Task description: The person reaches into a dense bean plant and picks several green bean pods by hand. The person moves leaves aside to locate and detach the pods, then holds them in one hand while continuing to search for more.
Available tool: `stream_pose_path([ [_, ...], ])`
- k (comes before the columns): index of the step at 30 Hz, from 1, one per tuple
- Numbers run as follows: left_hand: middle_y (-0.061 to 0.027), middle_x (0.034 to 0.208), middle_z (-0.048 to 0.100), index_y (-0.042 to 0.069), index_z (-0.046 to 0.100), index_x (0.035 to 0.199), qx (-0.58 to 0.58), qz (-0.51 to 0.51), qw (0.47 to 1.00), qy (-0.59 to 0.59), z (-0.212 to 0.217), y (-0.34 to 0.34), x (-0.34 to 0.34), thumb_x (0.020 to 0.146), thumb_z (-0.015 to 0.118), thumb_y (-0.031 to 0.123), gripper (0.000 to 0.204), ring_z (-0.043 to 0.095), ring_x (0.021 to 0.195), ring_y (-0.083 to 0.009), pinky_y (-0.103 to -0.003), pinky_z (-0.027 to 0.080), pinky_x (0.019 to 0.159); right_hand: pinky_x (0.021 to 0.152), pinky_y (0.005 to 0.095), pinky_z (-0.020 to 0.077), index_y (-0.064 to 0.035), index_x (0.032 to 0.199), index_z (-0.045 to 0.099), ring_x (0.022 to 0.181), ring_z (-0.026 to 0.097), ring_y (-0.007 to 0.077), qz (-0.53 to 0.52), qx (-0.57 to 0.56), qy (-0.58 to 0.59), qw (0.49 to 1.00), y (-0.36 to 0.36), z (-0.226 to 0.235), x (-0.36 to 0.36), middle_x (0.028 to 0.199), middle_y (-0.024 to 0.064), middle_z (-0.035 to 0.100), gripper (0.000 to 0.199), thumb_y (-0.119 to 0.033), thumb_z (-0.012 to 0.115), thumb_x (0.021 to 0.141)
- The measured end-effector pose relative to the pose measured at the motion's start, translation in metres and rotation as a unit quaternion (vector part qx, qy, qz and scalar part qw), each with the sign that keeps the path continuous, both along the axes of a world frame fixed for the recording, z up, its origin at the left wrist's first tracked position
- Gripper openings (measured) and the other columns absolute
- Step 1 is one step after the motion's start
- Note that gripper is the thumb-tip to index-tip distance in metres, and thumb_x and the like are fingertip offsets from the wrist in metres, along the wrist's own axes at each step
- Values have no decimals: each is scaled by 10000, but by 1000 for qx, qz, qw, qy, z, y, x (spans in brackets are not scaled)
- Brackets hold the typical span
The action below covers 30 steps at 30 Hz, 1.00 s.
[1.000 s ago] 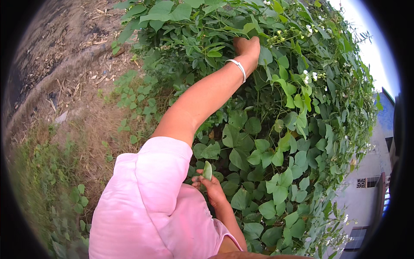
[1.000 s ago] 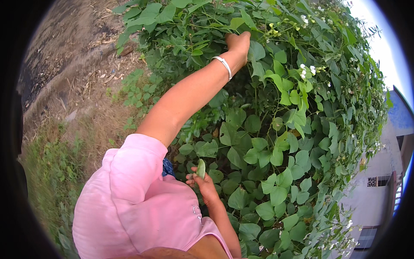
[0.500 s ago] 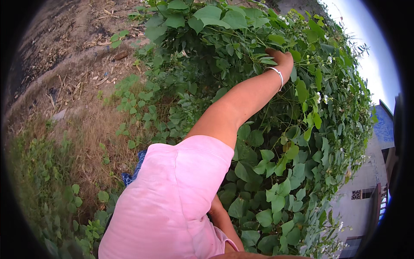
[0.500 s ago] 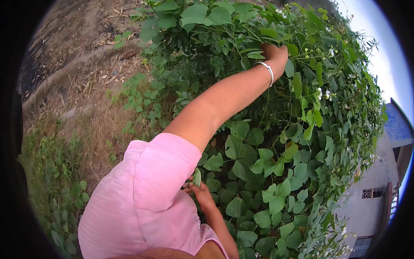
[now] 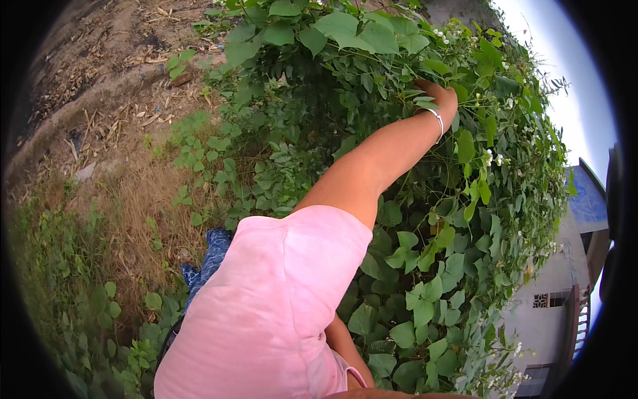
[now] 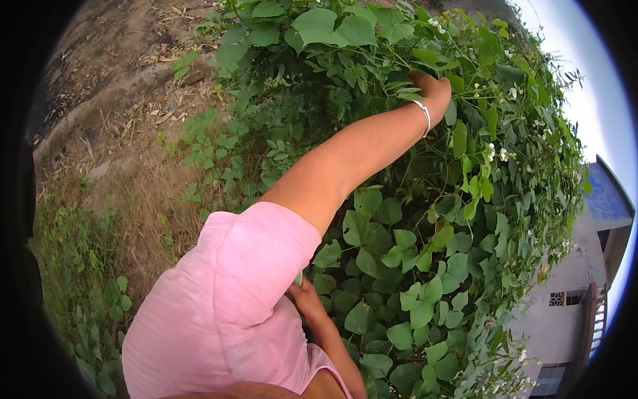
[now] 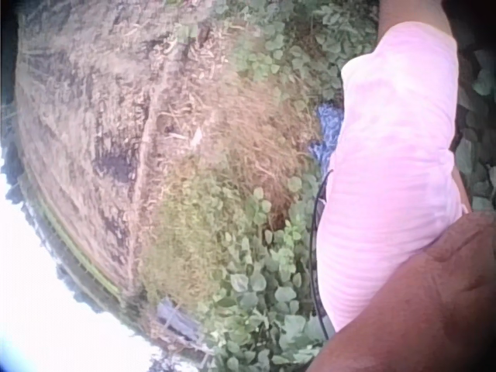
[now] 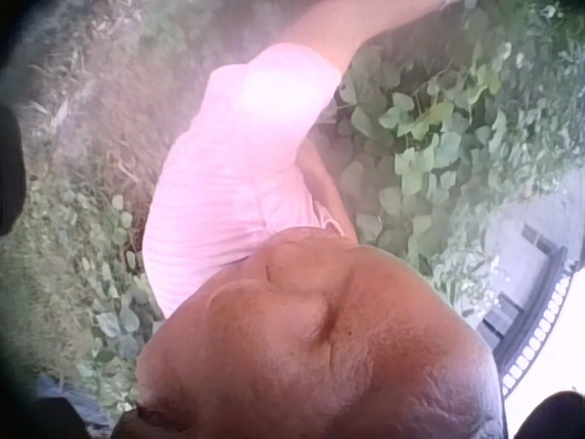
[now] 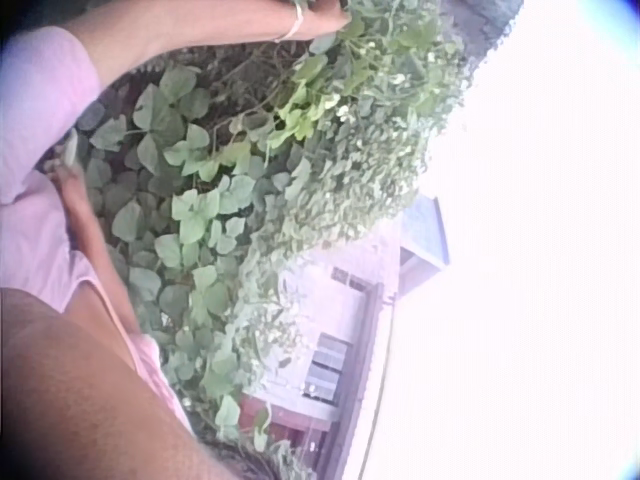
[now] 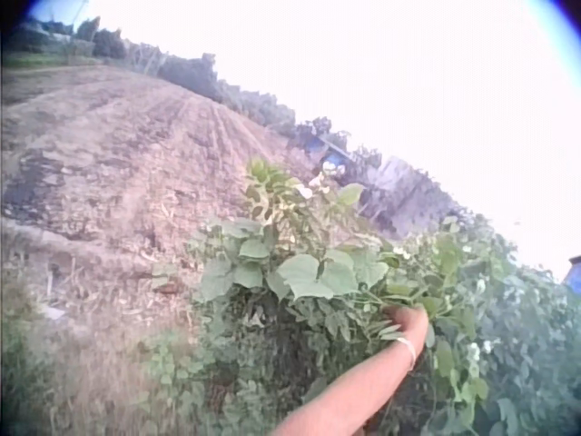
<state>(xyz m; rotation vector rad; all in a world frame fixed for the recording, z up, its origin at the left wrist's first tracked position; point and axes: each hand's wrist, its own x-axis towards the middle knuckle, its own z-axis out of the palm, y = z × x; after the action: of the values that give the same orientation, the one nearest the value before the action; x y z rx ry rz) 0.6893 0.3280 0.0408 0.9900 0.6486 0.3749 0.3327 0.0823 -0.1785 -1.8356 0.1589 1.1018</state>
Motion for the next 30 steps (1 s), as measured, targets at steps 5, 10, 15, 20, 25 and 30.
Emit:
stream_pose_path([
  [5,-187,1475,198,5,172,1401,-4,-12,999,33,6,3,4,892,401,406,687,235,1358,-339,-440,189,1115,724,267,458,-53,1086,557,782,558,117,28,7,10,1000,-18,-21,4,899,28,618,206,-129,520,899],
  [10,-236,1420,257,-18,231,1331,-54,67,996,34,-17,0,17,841,523,350,679,273,1310,-382,-482,251,1062,746,299,484,-48,1189,491,791,581,145,-74,53,56,994,12,22,-1,944,68,617,262,-107,487,933],
  [15,-237,1363,336,-26,272,1307,-88,147,984,-38,-58,11,-17,767,632,170,678,324,1285,-426,-492,281,1081,777,299,487,-59,1266,472,815,598,137,-15,17,35,999,-2,13,5,966,70,626,325,-106,479,945],
  [20,-220,1062,621,-96,562,1086,-69,160,978,-117,-122,43,-12,775,664,235,466,620,920,-299,-393,483,789,736,274,466,-49,1258,478,799,604,122,-10,40,-36,998,-10,9,18,952,52,635,330,-138,491,941],
  [25,-153,1025,614,-26,557,1081,-207,28,954,-214,-138,71,-67,853,601,217,336,631,840,-277,-451,550,729,749,326,474,-44,1223,503,805,623,188,59,-10,-190,980,-20,3,49,918,94,638,333,-166,509,913],
  [30,-150,1136,584,-18,514,1163,-161,-36,960,-228,-164,46,-110,878,593,323,452,609,968,-275,-419,529,798,908,428,428,-50,1225,495,1087,517,382,153,-175,-416,879,-34,21,96,1199,194,534,351,-150,491,888],
])
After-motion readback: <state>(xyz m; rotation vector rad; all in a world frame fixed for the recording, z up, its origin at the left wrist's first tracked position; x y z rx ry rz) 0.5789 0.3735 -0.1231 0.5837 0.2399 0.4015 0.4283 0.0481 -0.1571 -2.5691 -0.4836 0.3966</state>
